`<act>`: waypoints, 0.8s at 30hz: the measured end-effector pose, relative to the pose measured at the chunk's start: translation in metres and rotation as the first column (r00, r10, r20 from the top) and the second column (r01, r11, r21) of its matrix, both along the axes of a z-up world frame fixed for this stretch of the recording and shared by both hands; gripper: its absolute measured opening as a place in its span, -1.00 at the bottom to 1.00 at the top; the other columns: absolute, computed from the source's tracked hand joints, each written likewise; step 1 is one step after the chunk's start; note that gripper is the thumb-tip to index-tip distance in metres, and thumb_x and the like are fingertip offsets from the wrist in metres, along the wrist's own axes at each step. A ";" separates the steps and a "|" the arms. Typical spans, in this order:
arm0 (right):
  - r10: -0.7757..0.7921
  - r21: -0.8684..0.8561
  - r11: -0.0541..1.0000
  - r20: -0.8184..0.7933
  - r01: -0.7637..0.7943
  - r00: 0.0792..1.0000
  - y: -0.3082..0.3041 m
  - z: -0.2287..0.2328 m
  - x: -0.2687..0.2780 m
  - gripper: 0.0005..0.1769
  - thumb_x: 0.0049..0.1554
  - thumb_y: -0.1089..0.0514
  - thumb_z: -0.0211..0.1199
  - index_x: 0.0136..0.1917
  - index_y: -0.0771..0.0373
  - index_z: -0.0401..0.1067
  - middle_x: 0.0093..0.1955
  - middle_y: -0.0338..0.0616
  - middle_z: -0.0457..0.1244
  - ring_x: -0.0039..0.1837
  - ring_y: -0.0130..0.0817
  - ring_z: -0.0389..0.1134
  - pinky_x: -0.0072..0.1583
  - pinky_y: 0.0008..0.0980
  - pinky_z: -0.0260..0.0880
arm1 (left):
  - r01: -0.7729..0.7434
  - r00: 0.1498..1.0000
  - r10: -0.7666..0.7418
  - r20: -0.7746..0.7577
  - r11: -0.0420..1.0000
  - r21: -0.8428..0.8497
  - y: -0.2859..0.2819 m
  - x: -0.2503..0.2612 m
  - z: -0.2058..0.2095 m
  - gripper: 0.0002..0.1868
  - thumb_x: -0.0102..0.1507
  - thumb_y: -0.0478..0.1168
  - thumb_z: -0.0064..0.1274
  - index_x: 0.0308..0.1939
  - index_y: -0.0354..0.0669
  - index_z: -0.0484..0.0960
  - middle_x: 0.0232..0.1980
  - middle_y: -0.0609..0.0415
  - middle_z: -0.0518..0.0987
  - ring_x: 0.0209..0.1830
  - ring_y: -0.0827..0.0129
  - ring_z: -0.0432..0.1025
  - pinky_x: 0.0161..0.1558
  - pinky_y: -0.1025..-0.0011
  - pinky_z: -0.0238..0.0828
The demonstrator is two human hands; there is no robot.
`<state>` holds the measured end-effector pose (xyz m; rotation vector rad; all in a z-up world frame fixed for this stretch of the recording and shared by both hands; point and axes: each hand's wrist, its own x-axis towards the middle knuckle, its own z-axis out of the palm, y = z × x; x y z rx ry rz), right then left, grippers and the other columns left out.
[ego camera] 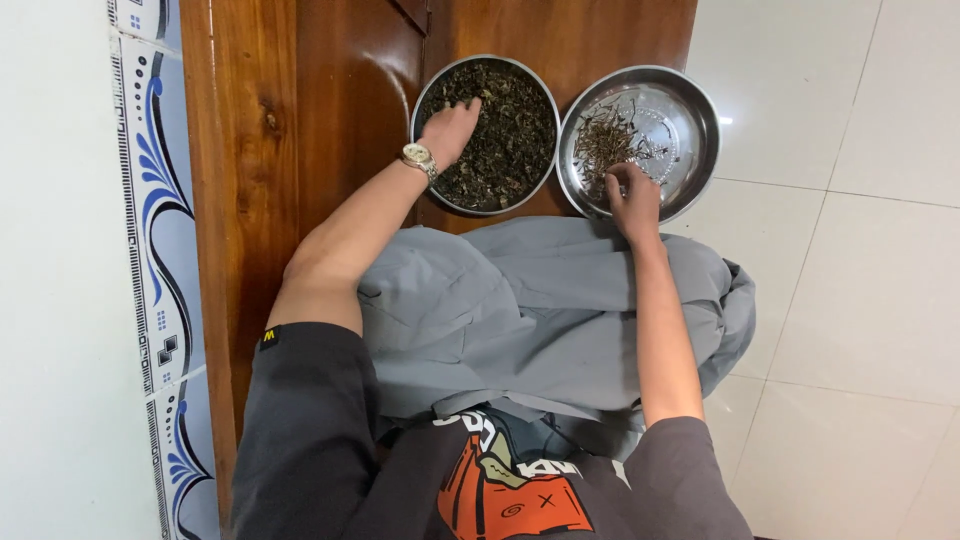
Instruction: Sorting dried tea leaves by hand to remove stems and debris into a separate tray.
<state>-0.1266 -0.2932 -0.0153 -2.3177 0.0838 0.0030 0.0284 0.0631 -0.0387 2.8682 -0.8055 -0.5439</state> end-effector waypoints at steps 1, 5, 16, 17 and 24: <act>0.000 0.000 1.000 -0.002 0.000 1.000 0.000 0.000 0.000 -0.86 0.30 0.15 0.24 0.13 0.13 0.52 -0.06 -0.04 0.45 0.07 0.07 0.47 0.14 0.00 0.40 | 0.000 1.000 0.000 -0.002 1.000 0.000 0.004 0.005 -0.025 -0.45 0.22 -0.60 0.03 0.30 -0.47 0.33 -0.07 -0.39 0.58 -0.20 -0.20 0.62 -0.27 0.05 0.62; 0.010 0.008 1.000 -0.007 -0.010 1.000 0.000 0.003 0.001 -0.86 0.31 0.15 0.24 0.13 0.14 0.52 -0.07 -0.01 0.44 0.05 0.09 0.47 0.12 -0.02 0.40 | 0.179 0.979 -0.185 0.082 0.981 0.076 0.009 0.007 -0.073 -0.86 0.23 -0.29 0.21 -0.26 -0.36 0.69 -0.36 -0.20 0.67 -0.37 -0.04 0.64 -0.41 0.11 0.61; 0.017 0.035 0.999 -0.027 -0.016 0.999 0.003 0.007 0.002 -0.84 0.31 0.16 0.24 0.14 0.17 0.53 -0.06 0.03 0.44 0.05 0.11 0.47 0.11 0.00 0.41 | 0.229 0.973 -0.229 -0.019 0.970 0.078 0.006 -0.020 -0.068 -0.71 0.14 -0.29 0.37 -0.15 -0.37 0.64 -0.20 -0.15 0.63 -0.25 0.01 0.62 -0.25 0.15 0.63; 0.005 0.048 0.999 -0.026 -0.004 1.000 0.004 0.008 0.002 -0.85 0.31 0.16 0.25 0.14 0.17 0.53 -0.07 0.03 0.44 0.04 0.10 0.48 0.11 -0.02 0.42 | 0.223 0.975 -0.223 0.002 0.972 0.071 0.004 -0.021 -0.066 -0.75 0.15 -0.29 0.36 -0.19 -0.35 0.65 -0.24 -0.14 0.63 -0.27 0.00 0.62 -0.26 0.14 0.63; -0.020 0.108 0.994 -0.038 0.024 0.999 0.007 0.009 0.002 -0.84 0.31 0.18 0.25 0.13 0.24 0.54 -0.08 0.11 0.44 0.03 0.14 0.48 0.10 -0.05 0.47 | 0.188 0.981 -0.190 0.034 0.980 0.069 0.002 -0.020 -0.058 -0.83 0.16 -0.31 0.31 -0.25 -0.31 0.65 -0.30 -0.12 0.66 -0.31 0.00 0.63 -0.27 0.14 0.62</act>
